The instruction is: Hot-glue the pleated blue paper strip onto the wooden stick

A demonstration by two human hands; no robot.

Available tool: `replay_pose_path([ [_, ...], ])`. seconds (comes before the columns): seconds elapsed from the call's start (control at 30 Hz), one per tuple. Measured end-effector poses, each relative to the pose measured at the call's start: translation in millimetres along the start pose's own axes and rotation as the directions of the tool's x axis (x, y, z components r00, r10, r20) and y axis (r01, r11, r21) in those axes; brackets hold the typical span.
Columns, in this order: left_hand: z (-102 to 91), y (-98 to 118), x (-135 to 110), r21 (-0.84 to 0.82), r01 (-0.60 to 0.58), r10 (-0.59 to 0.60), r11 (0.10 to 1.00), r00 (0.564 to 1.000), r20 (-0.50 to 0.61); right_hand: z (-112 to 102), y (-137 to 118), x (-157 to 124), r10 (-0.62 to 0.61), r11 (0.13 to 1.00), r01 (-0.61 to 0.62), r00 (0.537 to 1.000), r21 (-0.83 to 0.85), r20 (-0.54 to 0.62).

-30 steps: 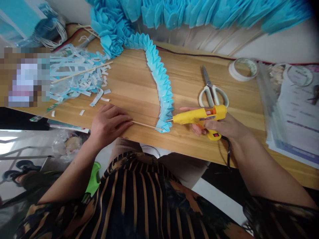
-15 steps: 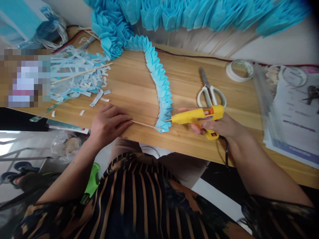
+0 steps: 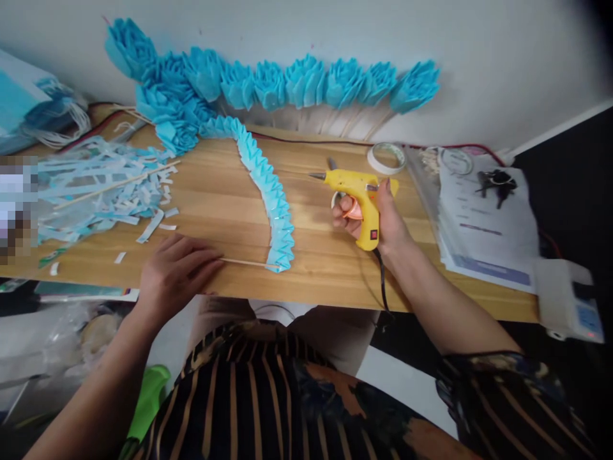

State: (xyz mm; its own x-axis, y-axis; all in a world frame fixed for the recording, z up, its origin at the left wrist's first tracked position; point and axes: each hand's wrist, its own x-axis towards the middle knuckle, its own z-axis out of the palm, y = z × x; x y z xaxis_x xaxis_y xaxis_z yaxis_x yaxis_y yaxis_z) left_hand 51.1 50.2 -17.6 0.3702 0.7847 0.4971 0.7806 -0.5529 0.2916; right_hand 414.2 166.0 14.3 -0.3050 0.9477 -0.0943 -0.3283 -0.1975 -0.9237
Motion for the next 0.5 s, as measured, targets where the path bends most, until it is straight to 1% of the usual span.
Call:
replay_pose_path([
  [0.2, 2.1, -1, 0, -0.025, -0.01, 0.01, 1.0, 1.0, -0.018, -2, -5, 3, 0.043, 0.998, -0.042, 0.999, 0.053, -0.022],
  [0.33, 2.7, 1, 2, -0.018, 0.002, -0.002, 1.0, 1.0, -0.024, -4, -9, 6, 0.07, 0.996, -0.064, 0.994, 0.063, -0.088],
  [0.4, 2.5, 1, 3, -0.002, -0.002, 0.002, 1.0, 1.0, -0.025, -2, -17, 9, 0.078, 0.997, -0.075, 0.987, 0.024, -0.139],
  [0.47, 2.3, 1, 4, 0.013, -0.004, 0.004, 1.0, 1.0, -0.024, 4, -33, 12, 0.092, 0.995, -0.099, 0.975, -0.027, -0.201],
  [0.5, 2.3, 1, 5, 0.016, -0.006, 0.006, 1.0, 1.0, -0.028, 9, -43, 11, 0.104, 0.991, -0.118, 0.972, -0.056, -0.209],
])
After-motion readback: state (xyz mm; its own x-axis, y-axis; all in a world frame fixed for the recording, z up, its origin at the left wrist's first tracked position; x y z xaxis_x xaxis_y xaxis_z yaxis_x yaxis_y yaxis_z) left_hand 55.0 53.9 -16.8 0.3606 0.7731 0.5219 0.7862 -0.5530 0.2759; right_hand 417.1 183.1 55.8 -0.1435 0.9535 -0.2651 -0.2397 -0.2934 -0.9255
